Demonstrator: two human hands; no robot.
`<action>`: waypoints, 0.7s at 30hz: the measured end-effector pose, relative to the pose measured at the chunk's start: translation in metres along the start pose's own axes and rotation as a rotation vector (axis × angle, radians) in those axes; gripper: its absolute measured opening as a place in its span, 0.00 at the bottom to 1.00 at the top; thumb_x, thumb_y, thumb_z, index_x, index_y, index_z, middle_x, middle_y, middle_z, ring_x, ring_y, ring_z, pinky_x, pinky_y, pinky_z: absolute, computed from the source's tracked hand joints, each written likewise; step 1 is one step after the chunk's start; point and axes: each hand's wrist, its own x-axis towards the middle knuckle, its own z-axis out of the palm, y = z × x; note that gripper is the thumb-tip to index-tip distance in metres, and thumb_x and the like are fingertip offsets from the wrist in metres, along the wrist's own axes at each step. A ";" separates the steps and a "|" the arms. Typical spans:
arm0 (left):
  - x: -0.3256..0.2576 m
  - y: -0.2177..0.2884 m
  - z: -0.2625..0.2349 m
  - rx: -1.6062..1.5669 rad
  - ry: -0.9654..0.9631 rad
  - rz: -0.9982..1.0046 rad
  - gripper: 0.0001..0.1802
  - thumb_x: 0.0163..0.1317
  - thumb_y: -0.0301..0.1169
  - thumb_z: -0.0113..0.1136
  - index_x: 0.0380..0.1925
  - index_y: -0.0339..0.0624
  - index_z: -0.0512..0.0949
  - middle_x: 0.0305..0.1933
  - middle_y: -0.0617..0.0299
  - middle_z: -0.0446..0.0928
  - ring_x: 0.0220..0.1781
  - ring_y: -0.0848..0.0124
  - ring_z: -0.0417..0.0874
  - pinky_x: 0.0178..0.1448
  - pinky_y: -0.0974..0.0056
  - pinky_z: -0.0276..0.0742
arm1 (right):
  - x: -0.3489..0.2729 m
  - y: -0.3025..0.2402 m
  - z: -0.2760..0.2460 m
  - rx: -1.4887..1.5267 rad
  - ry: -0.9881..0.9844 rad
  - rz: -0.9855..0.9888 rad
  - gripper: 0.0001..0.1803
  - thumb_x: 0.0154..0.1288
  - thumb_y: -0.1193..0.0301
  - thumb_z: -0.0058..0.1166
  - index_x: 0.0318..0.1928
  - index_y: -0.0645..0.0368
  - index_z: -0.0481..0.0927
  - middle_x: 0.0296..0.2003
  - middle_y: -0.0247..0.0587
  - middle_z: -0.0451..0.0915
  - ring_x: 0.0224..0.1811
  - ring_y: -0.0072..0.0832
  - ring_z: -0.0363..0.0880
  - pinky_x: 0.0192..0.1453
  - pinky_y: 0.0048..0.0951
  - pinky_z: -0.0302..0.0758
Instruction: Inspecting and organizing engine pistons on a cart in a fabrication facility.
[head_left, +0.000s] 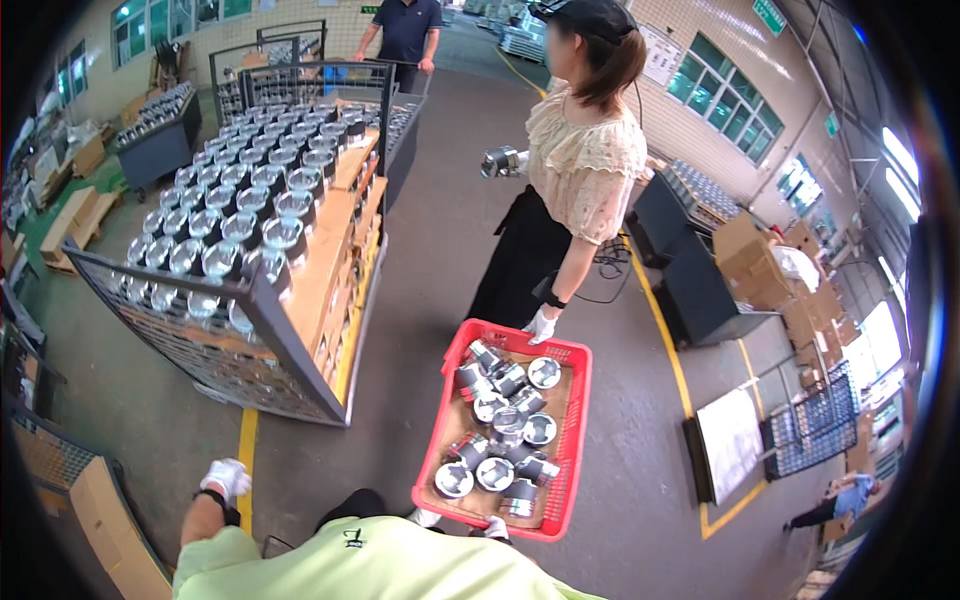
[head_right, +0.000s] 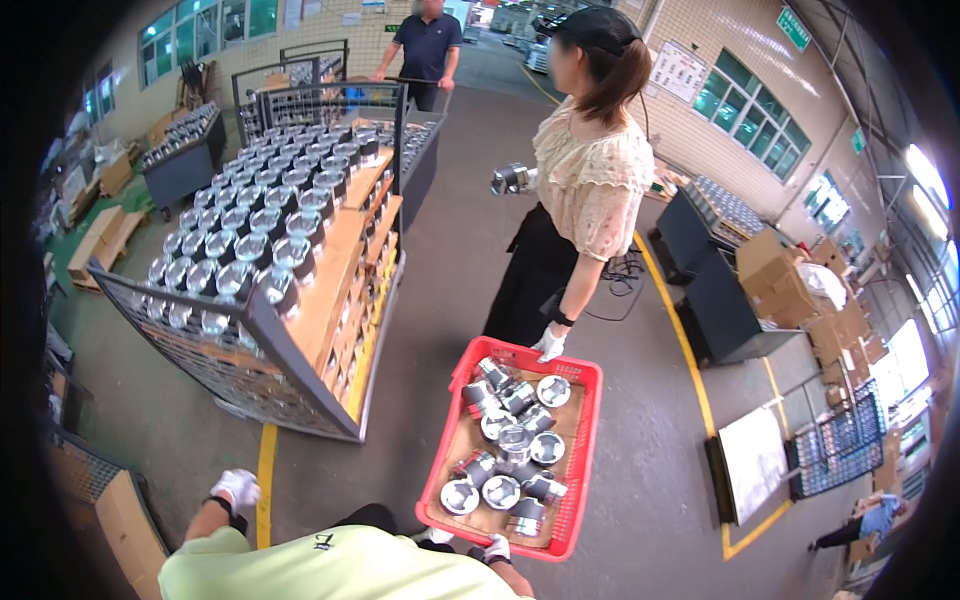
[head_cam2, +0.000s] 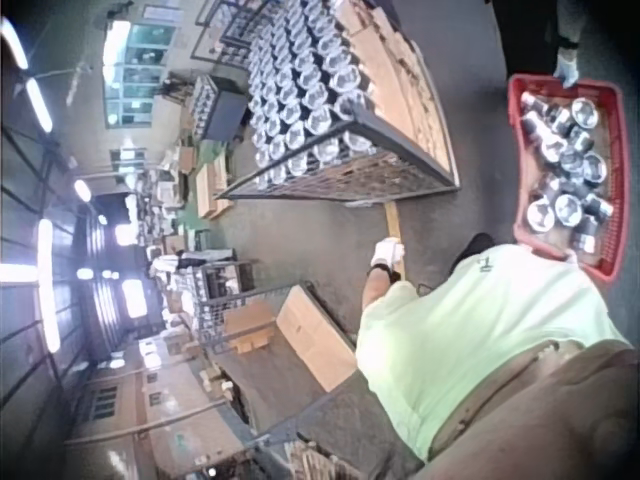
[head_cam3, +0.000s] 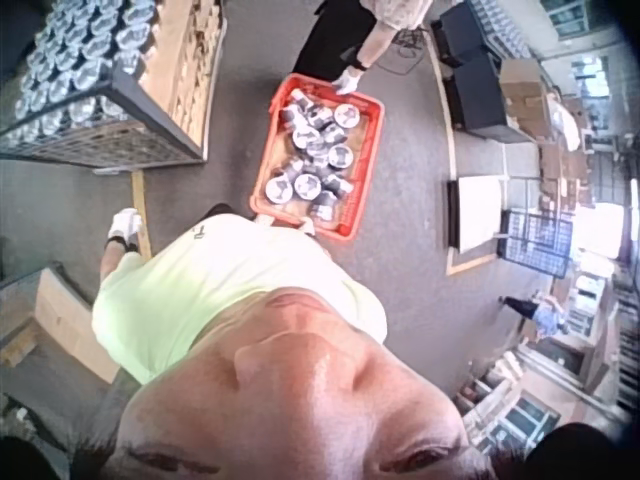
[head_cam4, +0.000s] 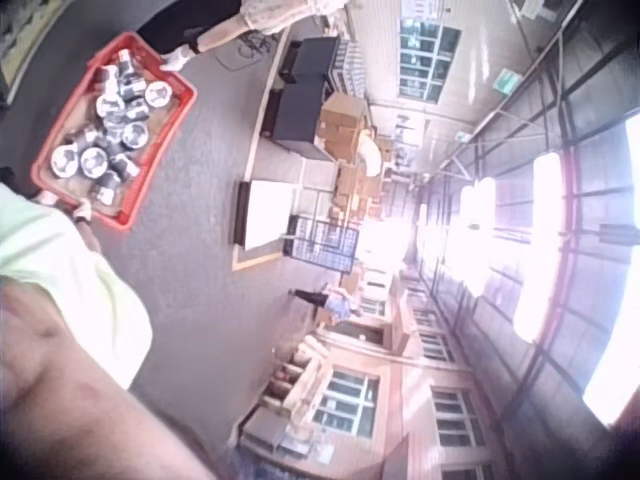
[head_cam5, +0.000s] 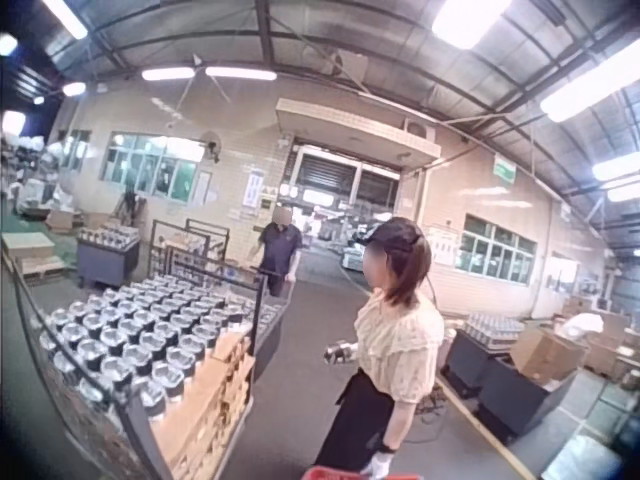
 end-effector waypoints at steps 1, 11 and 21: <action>-0.043 0.000 0.050 0.587 -0.004 0.069 0.11 0.62 0.38 0.58 0.36 0.41 0.79 0.26 0.56 0.80 0.30 0.59 0.83 0.35 0.55 0.79 | 0.011 -0.014 0.010 -0.013 -0.020 -0.001 0.21 0.53 0.65 0.54 0.46 0.61 0.69 0.43 0.62 0.76 0.43 0.60 0.76 0.50 0.60 0.76; 0.052 -0.020 0.204 1.410 -0.576 0.501 0.16 0.70 0.42 0.47 0.37 0.45 0.80 0.37 0.50 0.81 0.39 0.56 0.83 0.43 0.50 0.78 | 0.129 -0.209 0.204 -0.012 -0.292 -0.041 0.21 0.59 0.68 0.50 0.53 0.64 0.70 0.50 0.58 0.77 0.46 0.59 0.77 0.52 0.61 0.76; 0.183 0.286 0.383 1.282 -0.176 0.159 0.21 0.69 0.42 0.44 0.48 0.40 0.78 0.48 0.46 0.79 0.55 0.54 0.79 0.51 0.50 0.77 | 0.095 -0.464 0.436 -0.134 -0.171 -0.153 0.19 0.60 0.66 0.49 0.50 0.62 0.72 0.47 0.56 0.78 0.45 0.56 0.78 0.51 0.56 0.78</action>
